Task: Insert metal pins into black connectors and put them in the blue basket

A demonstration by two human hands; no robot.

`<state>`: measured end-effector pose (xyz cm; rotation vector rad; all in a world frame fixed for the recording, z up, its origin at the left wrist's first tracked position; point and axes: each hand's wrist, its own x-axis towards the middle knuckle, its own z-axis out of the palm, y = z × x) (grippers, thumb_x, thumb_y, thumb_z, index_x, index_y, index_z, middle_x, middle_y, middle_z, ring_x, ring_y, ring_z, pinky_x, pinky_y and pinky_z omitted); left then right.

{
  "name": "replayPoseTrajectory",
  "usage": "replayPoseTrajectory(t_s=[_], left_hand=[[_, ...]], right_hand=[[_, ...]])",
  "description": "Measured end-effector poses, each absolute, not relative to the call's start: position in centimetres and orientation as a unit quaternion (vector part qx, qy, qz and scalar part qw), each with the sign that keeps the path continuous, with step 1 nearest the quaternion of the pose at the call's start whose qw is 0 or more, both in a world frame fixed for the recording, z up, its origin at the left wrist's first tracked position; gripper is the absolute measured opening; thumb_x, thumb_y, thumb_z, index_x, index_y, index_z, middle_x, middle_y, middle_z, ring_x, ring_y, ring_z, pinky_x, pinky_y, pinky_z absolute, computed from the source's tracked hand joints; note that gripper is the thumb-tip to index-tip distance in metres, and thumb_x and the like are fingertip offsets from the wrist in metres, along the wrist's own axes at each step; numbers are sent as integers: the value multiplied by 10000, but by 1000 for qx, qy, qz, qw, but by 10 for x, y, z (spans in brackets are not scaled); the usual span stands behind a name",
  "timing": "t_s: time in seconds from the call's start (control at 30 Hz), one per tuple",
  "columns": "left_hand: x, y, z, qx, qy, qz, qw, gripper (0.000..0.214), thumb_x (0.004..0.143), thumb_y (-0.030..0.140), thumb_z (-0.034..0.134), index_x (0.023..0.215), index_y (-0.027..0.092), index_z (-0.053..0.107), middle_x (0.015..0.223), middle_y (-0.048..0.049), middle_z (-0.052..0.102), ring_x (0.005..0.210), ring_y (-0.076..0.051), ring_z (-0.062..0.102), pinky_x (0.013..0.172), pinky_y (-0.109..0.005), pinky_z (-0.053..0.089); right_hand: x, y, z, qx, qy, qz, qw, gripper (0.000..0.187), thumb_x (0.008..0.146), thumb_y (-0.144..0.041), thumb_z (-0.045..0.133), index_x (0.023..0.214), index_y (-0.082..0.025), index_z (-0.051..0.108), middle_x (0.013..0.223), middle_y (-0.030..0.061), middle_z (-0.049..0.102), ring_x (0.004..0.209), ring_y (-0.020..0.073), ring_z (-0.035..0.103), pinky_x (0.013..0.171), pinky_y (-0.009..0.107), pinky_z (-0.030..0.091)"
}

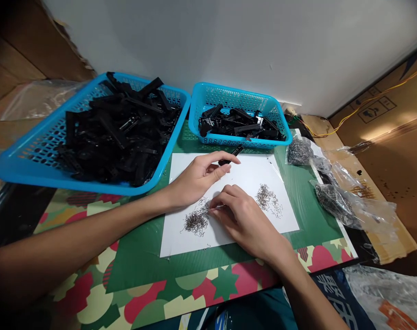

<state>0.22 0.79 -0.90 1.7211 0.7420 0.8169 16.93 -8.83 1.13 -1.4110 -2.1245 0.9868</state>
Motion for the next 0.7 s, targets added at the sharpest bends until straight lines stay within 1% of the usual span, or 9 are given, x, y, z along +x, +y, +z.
replayPoseTrajectory(t_s=[0.07,0.13,0.23,0.3,0.4,0.5,0.63,0.7], left_hand=[[2,8,-10,716,311,338,525,278,1075,329,527,1252,208,703,1197,-57,727,831,-171,617,732,-305,473],[3,8,-11,718,310,335,526,283,1079,339,519,1261,212,696,1191,-56,725,832,-171,619,737,-306,479],[2,8,-12,723,302,336,522,274,1078,327,518,1248,208,698,1191,-56,725,867,-179,626,760,-309,484],[2,8,-12,725,299,337,521,267,1077,316,519,1236,204,700,1196,-54,727,875,-179,621,770,-312,483],[3,8,-10,723,303,333,524,263,1076,311,520,1231,200,701,1185,-47,731,856,-173,612,770,-316,480],[3,7,-10,721,308,328,527,265,1075,310,524,1236,200,704,1195,-50,732,882,-181,626,782,-322,480],[2,8,-9,722,303,329,528,261,1072,306,527,1227,203,710,1214,-56,730,955,-201,639,812,-326,473],[2,8,-9,722,302,327,529,266,1072,309,525,1234,205,709,1211,-52,729,913,-190,627,784,-321,460]], right_hand=[[168,-89,11,-513,-754,355,207,45,1040,-219,663,1059,-234,701,1044,27,659,988,198,627,857,333,472],[166,-89,9,-514,-753,355,210,48,1024,-199,685,1044,-235,710,1031,25,664,1000,204,628,863,335,468],[164,-89,11,-508,-755,360,205,105,1020,-141,668,1006,-234,716,1000,21,679,1009,209,627,867,335,463],[165,-89,14,-506,-754,368,197,105,1030,-153,656,996,-233,715,1002,22,687,1011,210,625,864,335,463],[165,-90,18,-512,-751,373,186,75,1035,-194,664,1041,-239,723,1026,27,690,1031,218,622,866,342,464],[165,-92,19,-512,-752,372,184,124,1008,-147,689,1057,-252,734,1032,19,690,1043,216,620,870,340,463],[164,-93,18,-503,-755,383,174,179,1017,-91,637,994,-246,722,1008,11,686,1038,204,615,875,328,458],[166,-92,20,-503,-749,393,177,152,1027,-112,624,983,-237,699,1016,13,679,1022,199,614,867,323,457]])
